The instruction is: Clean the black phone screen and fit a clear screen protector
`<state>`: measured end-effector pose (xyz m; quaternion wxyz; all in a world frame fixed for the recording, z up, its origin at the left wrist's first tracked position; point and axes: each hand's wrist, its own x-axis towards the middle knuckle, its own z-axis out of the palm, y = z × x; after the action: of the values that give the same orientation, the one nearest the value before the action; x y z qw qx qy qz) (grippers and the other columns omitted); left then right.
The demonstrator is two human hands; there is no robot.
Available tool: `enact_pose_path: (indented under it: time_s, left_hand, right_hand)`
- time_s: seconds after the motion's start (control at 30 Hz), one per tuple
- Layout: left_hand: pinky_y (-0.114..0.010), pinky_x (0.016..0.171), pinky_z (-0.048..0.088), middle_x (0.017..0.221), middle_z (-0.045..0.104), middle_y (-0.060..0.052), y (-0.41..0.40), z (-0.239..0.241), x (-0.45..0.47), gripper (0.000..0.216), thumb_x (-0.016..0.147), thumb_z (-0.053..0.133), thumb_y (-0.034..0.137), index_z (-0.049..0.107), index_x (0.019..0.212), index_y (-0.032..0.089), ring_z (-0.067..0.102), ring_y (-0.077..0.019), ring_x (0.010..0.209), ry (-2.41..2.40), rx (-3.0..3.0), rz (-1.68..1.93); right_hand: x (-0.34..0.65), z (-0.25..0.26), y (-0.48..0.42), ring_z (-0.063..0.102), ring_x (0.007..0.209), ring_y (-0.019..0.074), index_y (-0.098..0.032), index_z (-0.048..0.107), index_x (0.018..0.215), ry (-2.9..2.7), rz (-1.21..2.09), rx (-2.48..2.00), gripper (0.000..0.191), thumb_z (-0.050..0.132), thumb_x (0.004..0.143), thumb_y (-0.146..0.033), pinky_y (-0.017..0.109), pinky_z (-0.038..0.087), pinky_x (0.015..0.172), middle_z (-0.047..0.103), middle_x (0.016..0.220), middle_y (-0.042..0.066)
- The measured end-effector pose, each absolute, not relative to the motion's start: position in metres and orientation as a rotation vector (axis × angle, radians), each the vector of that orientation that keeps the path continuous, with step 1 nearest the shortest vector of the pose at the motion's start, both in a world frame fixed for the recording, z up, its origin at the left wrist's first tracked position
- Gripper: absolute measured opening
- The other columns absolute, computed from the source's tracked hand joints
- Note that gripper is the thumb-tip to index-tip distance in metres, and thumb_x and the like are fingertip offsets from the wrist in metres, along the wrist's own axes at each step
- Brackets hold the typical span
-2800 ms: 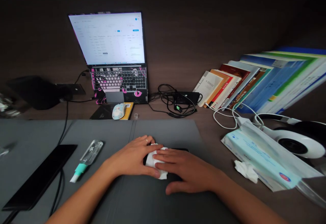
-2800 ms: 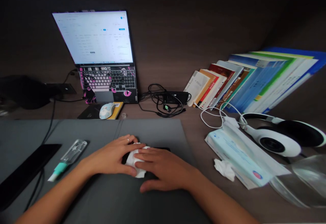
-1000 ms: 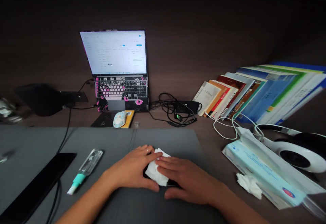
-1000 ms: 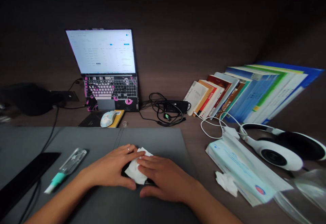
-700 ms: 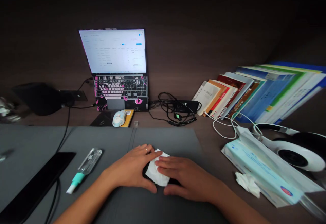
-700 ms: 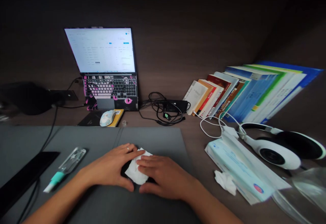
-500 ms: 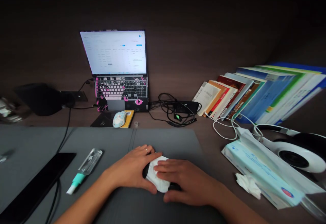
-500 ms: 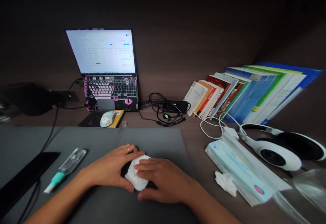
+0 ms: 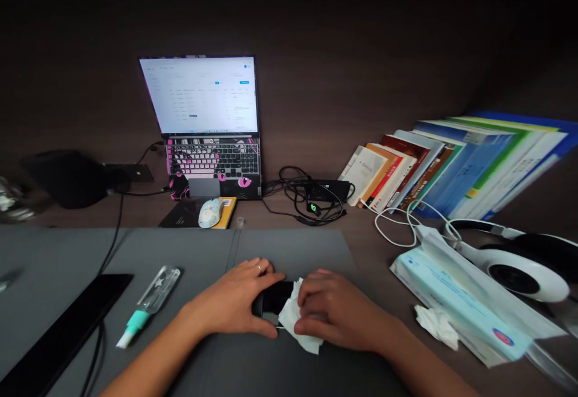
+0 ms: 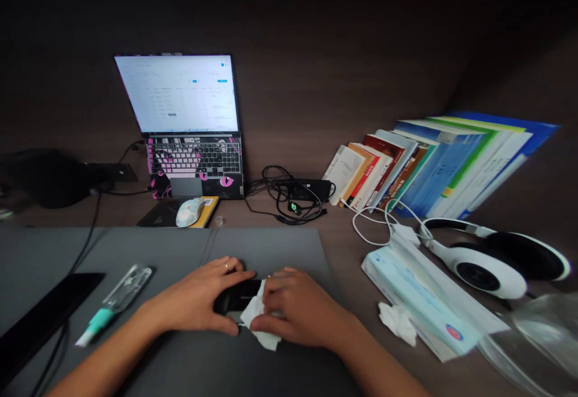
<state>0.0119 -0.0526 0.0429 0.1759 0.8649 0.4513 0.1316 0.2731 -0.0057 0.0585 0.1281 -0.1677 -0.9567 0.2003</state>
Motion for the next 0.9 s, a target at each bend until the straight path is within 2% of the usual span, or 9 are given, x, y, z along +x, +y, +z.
enact_pose_path:
  time_s: [0.07,0.17,0.43,0.63,0.9]
  left_hand:
    - [-0.051,0.1,0.048,0.119,0.059,-0.01,-0.053,0.043,0.012,0.084,0.071,0.083,0.061,0.056,0.142,0.026,0.059,-0.0338,0.113,1.269,2.451,0.377]
    - [-0.049,0.099,0.049,0.118,0.058,-0.008,-0.052,0.043,0.011,0.081,0.069,0.085,0.057,0.058,0.139,0.027,0.059,-0.0323,0.112,1.259,2.452,0.373]
    - [-0.048,0.099,0.048,0.116,0.06,-0.008,-0.05,0.043,0.011,0.076,0.072,0.082,0.06,0.06,0.137,0.026,0.06,-0.0311,0.108,1.228,2.446,0.425]
    - [-0.051,0.104,0.045,0.119,0.06,-0.01,-0.051,0.043,0.011,0.076,0.073,0.081,0.062,0.06,0.137,0.025,0.059,-0.0337,0.113,1.251,2.449,0.412]
    - [-0.052,0.106,0.046,0.122,0.061,-0.011,-0.05,0.041,0.011,0.081,0.071,0.081,0.064,0.06,0.138,0.024,0.06,-0.0348,0.116,1.283,2.442,0.398]
  right_hand:
    - [0.276,0.058,-0.003,0.065,0.079,0.0152,-0.018,0.072,0.074,-2.787,0.565,-0.508,0.042,0.06,0.099,-0.05,0.032,0.041,0.08,0.073,0.083,0.002]
    - [0.28,0.057,0.002,0.064,0.079,0.0149,-0.017,0.069,0.071,-2.784,0.553,-0.506,0.044,0.056,0.102,-0.046,0.032,0.041,0.081,0.074,0.084,0.002]
    - [0.286,0.067,0.002,0.065,0.088,0.0166,-0.018,0.073,0.082,-2.809,0.577,-0.534,0.038,0.047,0.105,-0.032,0.033,0.044,0.087,0.074,0.097,0.005]
    - [0.311,0.083,-0.017,0.066,0.093,0.0185,-0.02,0.073,0.094,-2.89,0.569,-0.67,0.033,0.043,0.105,-0.027,0.031,0.048,0.083,0.072,0.102,0.006]
    - [0.305,0.087,-0.029,0.067,0.103,0.0205,-0.022,0.072,0.107,-2.914,0.561,-0.743,0.021,0.052,0.101,-0.026,0.031,0.048,0.09,0.071,0.113,0.005]
